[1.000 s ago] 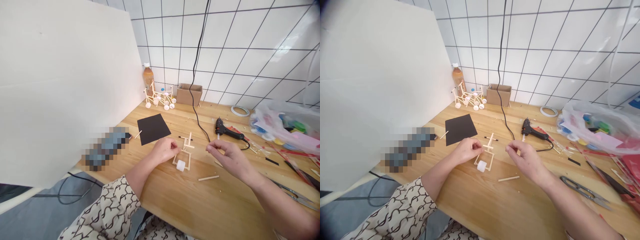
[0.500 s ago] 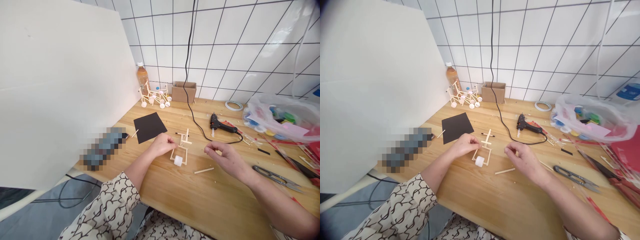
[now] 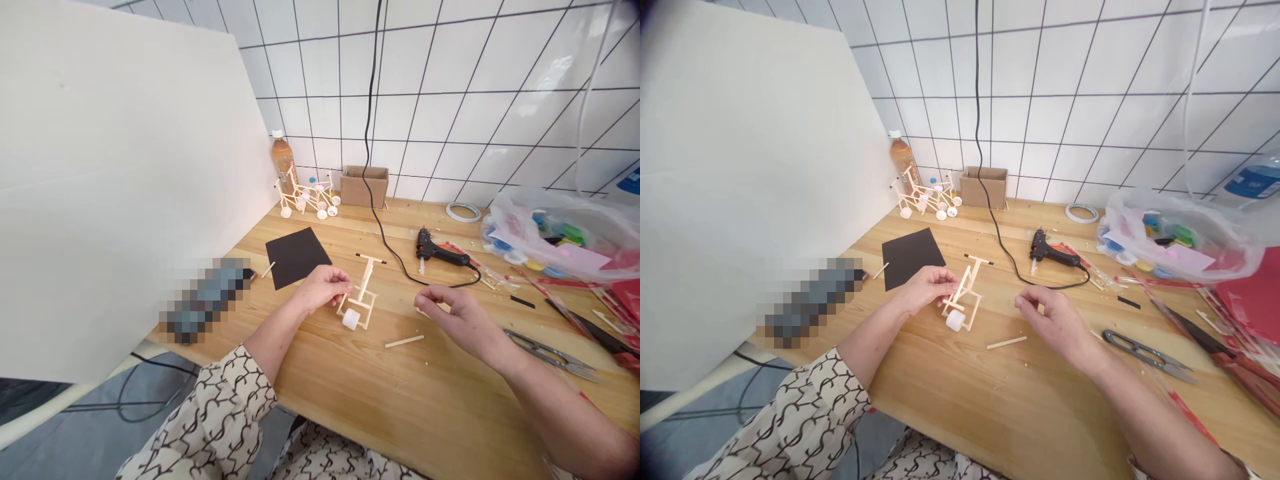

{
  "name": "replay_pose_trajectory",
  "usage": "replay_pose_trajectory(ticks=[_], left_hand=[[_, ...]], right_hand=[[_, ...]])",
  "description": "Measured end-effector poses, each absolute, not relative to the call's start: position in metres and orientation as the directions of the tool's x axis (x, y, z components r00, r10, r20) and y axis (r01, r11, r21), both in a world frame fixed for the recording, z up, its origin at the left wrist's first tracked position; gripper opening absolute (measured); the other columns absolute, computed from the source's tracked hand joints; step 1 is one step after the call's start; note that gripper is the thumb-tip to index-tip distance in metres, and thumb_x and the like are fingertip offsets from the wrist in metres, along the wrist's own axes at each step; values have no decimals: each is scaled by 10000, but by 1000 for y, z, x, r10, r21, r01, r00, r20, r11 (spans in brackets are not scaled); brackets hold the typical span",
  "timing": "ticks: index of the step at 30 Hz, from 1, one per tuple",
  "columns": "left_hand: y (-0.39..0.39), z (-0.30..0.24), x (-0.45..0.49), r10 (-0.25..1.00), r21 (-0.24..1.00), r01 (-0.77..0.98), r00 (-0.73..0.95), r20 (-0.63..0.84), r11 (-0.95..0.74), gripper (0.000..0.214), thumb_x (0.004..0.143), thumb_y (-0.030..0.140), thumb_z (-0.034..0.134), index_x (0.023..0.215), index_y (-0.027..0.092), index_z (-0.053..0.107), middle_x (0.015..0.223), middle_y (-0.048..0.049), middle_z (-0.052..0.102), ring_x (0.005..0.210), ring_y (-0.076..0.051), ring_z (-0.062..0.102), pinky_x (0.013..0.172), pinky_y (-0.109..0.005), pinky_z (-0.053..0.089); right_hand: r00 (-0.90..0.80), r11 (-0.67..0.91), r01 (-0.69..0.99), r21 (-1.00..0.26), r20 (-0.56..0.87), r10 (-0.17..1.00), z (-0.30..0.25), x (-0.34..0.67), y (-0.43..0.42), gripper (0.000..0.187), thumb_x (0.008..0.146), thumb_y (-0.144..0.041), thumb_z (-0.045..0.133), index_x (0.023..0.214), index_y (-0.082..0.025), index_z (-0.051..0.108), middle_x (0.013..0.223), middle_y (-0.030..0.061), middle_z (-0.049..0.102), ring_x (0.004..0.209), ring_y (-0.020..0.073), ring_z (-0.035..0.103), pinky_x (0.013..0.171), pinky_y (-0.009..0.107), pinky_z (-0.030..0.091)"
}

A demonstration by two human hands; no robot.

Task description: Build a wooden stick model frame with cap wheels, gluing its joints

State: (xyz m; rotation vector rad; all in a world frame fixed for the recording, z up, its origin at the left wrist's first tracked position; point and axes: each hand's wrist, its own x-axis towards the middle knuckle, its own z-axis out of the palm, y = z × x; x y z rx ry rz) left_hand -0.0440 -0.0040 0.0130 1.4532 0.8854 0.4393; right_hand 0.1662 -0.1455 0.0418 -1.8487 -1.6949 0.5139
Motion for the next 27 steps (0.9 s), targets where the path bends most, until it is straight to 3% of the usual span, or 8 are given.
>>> replay_pose_trajectory(ticks=[6, 14, 22, 27], left_hand=[[-3, 14, -40, 759, 990, 99, 637, -137, 95, 244, 659, 316, 708, 674, 130, 550, 537, 28, 565, 422, -56, 477, 455, -199, 414], [-1, 21, -36, 731, 999, 27, 682, -35, 23, 189, 699, 287, 663, 712, 126, 565, 603, 18, 573, 500, -70, 517, 533, -215, 444], [3, 27, -20, 691, 997, -13, 720, 61, -75, 139, 724, 236, 646, 703, 129, 559, 596, 37, 543, 522, -59, 486, 541, -192, 397], [5, 27, -13, 673, 992, -41, 731, 110, -118, 151, 740, 255, 642, 722, 132, 556, 602, 44, 526, 527, -61, 484, 562, -202, 404]], right_hand=[[109, -10, 772, -636, 117, 987, 40, 167, -145, 302, 863, -406, 436, 686, -208, 581, 612, -10, 587, 584, 147, 541, 542, 257, 421], [91, 26, 760, -649, 145, 985, 40, 159, -144, 291, 868, -386, 434, 714, -194, 590, 663, 10, 619, 630, 154, 567, 580, 264, 438], [110, 127, 776, -617, 332, 937, 32, 156, -137, 190, 860, -338, 489, 833, -183, 598, 751, 34, 638, 709, 164, 596, 683, 289, 474], [115, 160, 786, -597, 395, 912, 25, 159, -126, 218, 843, -348, 521, 920, -163, 608, 751, 40, 641, 696, 170, 602, 665, 299, 484]])
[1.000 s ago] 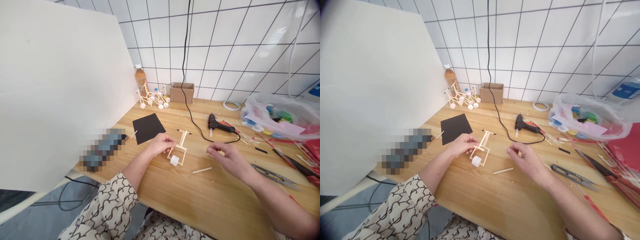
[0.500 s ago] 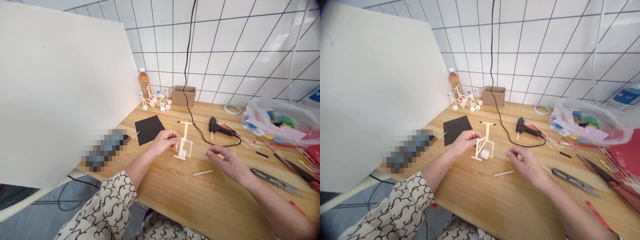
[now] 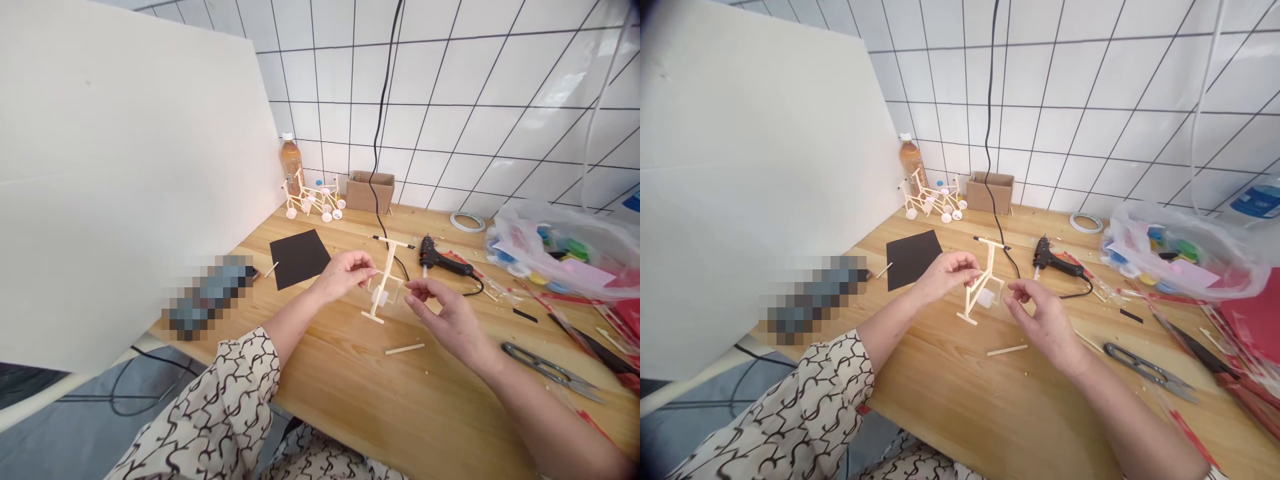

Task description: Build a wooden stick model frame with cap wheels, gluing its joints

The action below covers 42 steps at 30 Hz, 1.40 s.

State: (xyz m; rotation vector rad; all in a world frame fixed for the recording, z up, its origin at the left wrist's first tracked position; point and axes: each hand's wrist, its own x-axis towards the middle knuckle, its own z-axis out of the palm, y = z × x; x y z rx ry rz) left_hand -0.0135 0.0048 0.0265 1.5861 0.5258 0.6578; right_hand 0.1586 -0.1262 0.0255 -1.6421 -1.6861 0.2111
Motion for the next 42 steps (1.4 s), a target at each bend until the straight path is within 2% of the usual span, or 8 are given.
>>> replay_pose_trajectory(ticks=[11, 31, 42], left_hand=[[9, 16, -10, 692, 986, -40, 707, 143, -162, 114, 744, 217, 632, 719, 132, 560, 610, 46, 519, 543, -59, 485, 568, -193, 399], [4, 8, -11, 725, 995, -30, 682, 94, -100, 96, 743, 208, 648, 739, 131, 590, 635, 24, 572, 584, -77, 532, 597, -210, 430], [3, 0, -12, 722, 996, -18, 688, 79, -92, 159, 754, 178, 632, 903, 125, 648, 824, -35, 652, 757, -125, 598, 734, -263, 484]], right_hand=[[76, 191, 806, -560, 418, 905, 20, 161, -107, 146, 842, -289, 519, 833, -180, 616, 706, 25, 651, 649, 161, 599, 635, 293, 472], [29, 203, 804, -559, 378, 926, 10, 159, -105, 125, 857, -238, 505, 769, -197, 584, 645, -3, 584, 615, 143, 548, 617, 270, 425], [42, 206, 805, -557, 400, 916, 9, 161, -105, 144, 866, -255, 504, 747, -200, 563, 633, -7, 559, 608, 141, 531, 614, 266, 412]])
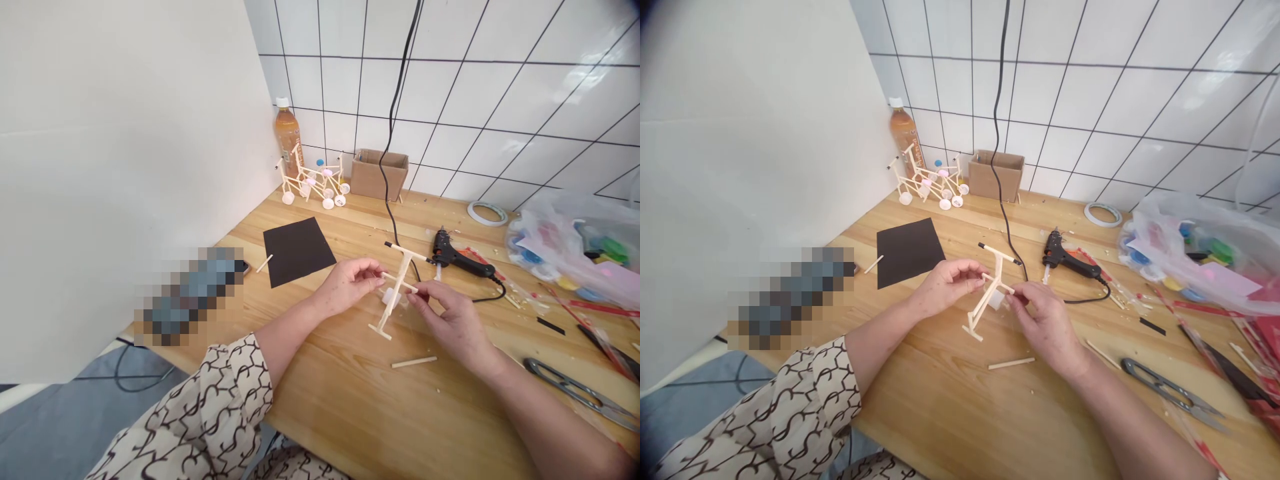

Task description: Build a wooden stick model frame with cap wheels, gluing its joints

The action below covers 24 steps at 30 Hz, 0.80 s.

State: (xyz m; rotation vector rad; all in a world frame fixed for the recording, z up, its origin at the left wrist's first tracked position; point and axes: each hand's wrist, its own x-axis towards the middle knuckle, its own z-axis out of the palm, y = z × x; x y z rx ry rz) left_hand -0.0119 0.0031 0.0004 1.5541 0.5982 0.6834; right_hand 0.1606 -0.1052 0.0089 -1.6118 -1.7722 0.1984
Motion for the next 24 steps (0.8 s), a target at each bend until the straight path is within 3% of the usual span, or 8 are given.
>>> replay_pose_trajectory(ticks=[24], left_hand=[[-1, 5, -11, 755, 993, -32, 646, 111, -118, 120, 773, 203, 622, 854, 129, 671, 700, -5, 643, 636, -101, 580, 681, -239, 495]], right_hand=[[56, 198, 814, -546, 413, 909, 7, 164, -105, 126, 864, -259, 509, 774, -208, 580, 652, 5, 585, 625, 155, 545, 631, 290, 426]])
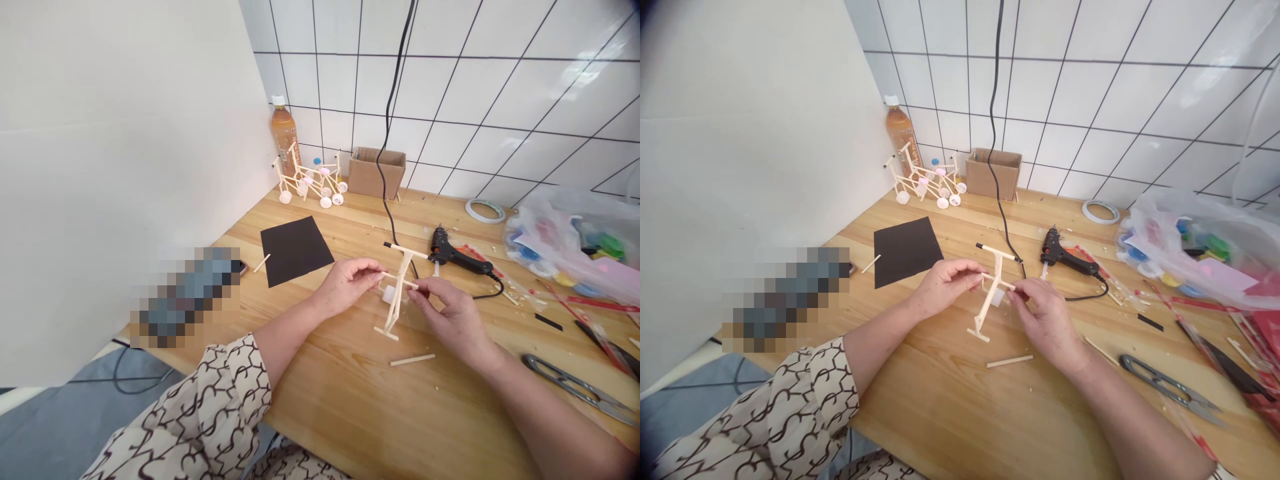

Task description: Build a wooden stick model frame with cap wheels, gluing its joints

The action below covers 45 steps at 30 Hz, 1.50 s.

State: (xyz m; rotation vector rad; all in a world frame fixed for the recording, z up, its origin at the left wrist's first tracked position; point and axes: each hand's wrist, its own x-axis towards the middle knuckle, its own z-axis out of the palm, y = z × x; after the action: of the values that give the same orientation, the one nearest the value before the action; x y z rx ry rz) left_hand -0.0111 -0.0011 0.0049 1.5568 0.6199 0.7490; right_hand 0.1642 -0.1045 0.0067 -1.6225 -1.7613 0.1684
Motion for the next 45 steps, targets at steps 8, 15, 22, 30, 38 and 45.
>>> replay_pose_trajectory(ticks=[8, 15, 22, 30, 38, 45], left_hand=[[-2, 7, -11, 774, 992, -17, 624, 107, -124, 123, 769, 188, 618, 869, 138, 671, 757, -18, 675, 663, -108, 602, 678, -241, 506], [-1, 10, -13, 790, 989, -6, 601, 123, -150, 133, 783, 220, 617, 873, 138, 671, 831, -43, 694, 689, -117, 615, 699, -258, 512], [1, 15, -20, 835, 984, 0, 529, 149, -176, 176, 807, 294, 601, 861, 143, 673, 820, -50, 697, 681, -126, 617, 683, -255, 518], [-7, 33, -35, 854, 915, 89, 403, 329, -394, 229, 855, 321, 537, 770, 148, 659, 718, -29, 655, 660, -121, 592, 639, -231, 477], [-18, 34, -34, 734, 763, 101, 377, 564, -638, 100, 735, 235, 673, 759, 144, 640, 691, -37, 626, 628, -129, 558, 623, -262, 478], [-21, 29, -30, 705, 717, 132, 371, 605, -685, 54, 716, 163, 677, 727, 148, 626, 701, -31, 634, 626, -121, 570, 603, -244, 484]], right_hand=[[59, 197, 812, -549, 414, 908, 7, 163, -105, 133, 866, -264, 507, 766, -212, 578, 647, 5, 584, 624, 156, 548, 631, 291, 428], [66, 188, 816, -547, 412, 909, 9, 162, -106, 159, 867, -277, 498, 747, -210, 580, 635, 3, 584, 617, 154, 544, 618, 285, 426], [79, 181, 814, -552, 413, 907, 10, 160, -107, 179, 870, -292, 497, 731, -211, 575, 621, 0, 585, 601, 148, 539, 614, 283, 421], [109, 171, 795, -581, 416, 903, 11, 160, -107, 209, 874, -321, 487, 716, -213, 572, 613, -4, 588, 588, 145, 550, 592, 269, 425], [127, 155, 799, -581, 414, 901, 11, 158, -107, 216, 865, -311, 490, 690, -209, 563, 579, -9, 581, 569, 142, 539, 581, 267, 414], [119, 157, 798, -582, 408, 905, 12, 158, -107, 210, 868, -296, 491, 691, -207, 560, 583, -5, 577, 574, 140, 534, 586, 265, 410]])
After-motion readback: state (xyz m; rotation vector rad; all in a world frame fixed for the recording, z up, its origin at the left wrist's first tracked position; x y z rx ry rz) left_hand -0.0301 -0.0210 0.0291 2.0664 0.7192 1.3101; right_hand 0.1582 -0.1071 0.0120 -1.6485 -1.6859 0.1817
